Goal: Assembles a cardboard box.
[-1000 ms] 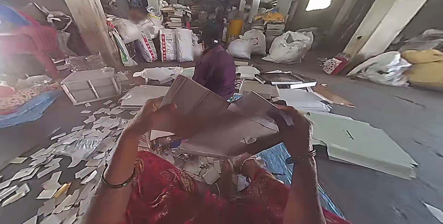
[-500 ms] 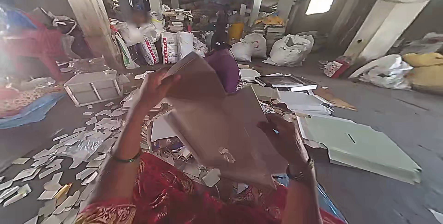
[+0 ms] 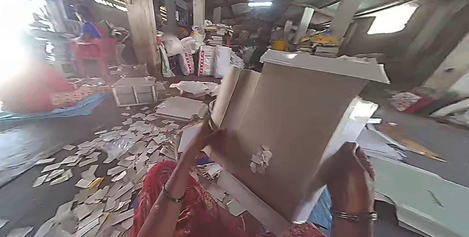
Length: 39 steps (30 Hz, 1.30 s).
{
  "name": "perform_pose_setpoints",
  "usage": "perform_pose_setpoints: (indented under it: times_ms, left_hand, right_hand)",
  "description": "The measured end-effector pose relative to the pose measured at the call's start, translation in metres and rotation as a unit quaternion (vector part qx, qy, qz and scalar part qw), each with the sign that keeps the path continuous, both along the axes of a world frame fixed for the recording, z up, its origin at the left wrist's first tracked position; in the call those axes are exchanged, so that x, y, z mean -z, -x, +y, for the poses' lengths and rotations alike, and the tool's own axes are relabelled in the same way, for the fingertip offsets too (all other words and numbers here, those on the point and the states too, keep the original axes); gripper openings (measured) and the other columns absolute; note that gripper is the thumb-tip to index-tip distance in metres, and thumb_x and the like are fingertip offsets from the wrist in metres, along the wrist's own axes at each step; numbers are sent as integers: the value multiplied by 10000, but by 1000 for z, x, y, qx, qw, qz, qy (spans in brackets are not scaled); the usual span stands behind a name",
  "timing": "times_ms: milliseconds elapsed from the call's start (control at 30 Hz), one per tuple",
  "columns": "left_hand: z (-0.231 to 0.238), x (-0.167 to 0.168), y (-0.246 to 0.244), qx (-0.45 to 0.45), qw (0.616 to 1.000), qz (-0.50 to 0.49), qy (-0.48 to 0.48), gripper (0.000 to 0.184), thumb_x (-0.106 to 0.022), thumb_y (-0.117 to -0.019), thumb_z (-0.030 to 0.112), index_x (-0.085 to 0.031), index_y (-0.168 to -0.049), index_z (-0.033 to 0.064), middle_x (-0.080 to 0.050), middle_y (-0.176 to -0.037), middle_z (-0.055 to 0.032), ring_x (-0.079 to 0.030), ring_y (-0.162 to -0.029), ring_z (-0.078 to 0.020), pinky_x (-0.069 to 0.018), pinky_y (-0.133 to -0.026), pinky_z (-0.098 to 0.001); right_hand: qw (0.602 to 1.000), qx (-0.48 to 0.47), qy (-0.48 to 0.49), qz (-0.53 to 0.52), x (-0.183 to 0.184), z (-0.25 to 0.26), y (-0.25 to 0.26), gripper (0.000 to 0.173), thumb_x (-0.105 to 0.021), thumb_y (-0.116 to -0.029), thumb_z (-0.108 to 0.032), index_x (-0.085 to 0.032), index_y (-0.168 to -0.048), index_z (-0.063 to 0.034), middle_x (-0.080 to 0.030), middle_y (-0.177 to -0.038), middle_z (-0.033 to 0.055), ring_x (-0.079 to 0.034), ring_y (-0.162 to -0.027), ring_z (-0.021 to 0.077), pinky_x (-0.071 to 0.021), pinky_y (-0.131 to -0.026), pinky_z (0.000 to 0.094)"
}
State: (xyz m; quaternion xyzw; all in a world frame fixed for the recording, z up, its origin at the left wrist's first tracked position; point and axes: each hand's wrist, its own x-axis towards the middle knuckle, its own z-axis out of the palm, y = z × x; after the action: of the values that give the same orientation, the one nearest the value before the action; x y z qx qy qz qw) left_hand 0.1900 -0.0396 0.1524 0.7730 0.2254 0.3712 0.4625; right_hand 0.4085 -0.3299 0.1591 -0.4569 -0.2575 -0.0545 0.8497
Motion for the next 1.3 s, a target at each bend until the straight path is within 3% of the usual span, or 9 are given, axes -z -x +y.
perform_pose_setpoints:
  times_ms: [100,200,300,467,633,733,933,1067,1300]
  left_hand:
    - [-7,12,13,174,976,-26,128,752,-676,-930,338,-340,-1510,-5,-667,-1227,-140,-691,-1052,-180,-593,-915,-369]
    - [-14,21,18,116,968,-49,216,636,-659,-970,247,-381,-1509,57,-670,-1190,-104,-688,-992,-156,-604,-848,-361]
    - [-3,35,16,53,978,-60,194,684,-712,-919,234,-410,-1516,92,-631,-1315,-119,-660,-1115,-178,-581,-922,-369]
    - [4,39,25,28,989,-87,114,857,-765,-814,287,-361,-1531,52,-602,-1367,-109,-640,-1172,-132,-566,-971,-317]
    - [9,36,30,-2,994,-90,57,996,-845,-750,327,-328,-1550,37,-575,-1396,-148,-610,-1224,-152,-535,-1021,-324]
    - [12,35,35,-12,993,-98,66,956,-838,-763,301,-344,-1538,35,-589,-1370,-153,-622,-1202,-160,-545,-1006,-331]
    - [19,42,47,-49,989,-80,116,793,-785,-870,246,-380,-1548,167,-611,-1353,-123,-647,-1146,-223,-573,-941,-438]
    - [37,48,57,-21,984,-94,150,787,-712,-920,265,-302,-1591,302,-535,-1475,-51,-601,-1233,-196,-540,-995,-425]
    - [59,57,60,28,985,-94,142,650,-668,-982,211,-369,-1559,223,-590,-1407,-60,-619,-1196,-176,-532,-1001,-408]
  right_hand:
    - [998,-60,-8,34,12,15,-3,341,-384,-1102,-190,-501,-1368,-11,-674,-1180,-2,-657,-1070,32,-554,-965,251]
    - [991,20,125,41,32,25,-6,426,-352,-1116,-264,-456,-1442,-11,-618,-1291,49,-608,-1139,49,-522,-988,267]
    - [964,31,262,22,56,37,-24,642,-367,-1092,-439,-268,-1600,-58,-384,-1595,195,-425,-1445,247,-379,-1177,460]
    - [926,55,371,-38,80,66,-35,1317,-891,-695,-472,-73,-1642,-64,-177,-1621,359,-225,-1507,480,-279,-1206,583]
    - [935,46,340,-90,89,66,-42,1126,-771,-793,-350,-91,-1640,-51,-166,-1625,360,-224,-1510,474,-274,-1199,598]
    - [948,-34,310,-65,76,58,-37,919,-591,-930,-308,-56,-1658,-137,-234,-1657,237,-393,-1459,320,-438,-1100,504]
    - [968,-34,208,136,57,23,-32,385,-570,-1007,-284,-557,-1371,-158,-670,-1148,25,-654,-986,110,-570,-837,363]
    - [980,-40,117,153,49,4,-31,352,-660,-991,-280,-589,-1314,-158,-702,-1115,-35,-682,-974,52,-590,-836,271]
    - [988,-35,125,80,28,-7,-19,328,-596,-1031,-294,-560,-1342,-195,-690,-1122,-89,-663,-987,-4,-579,-846,221]
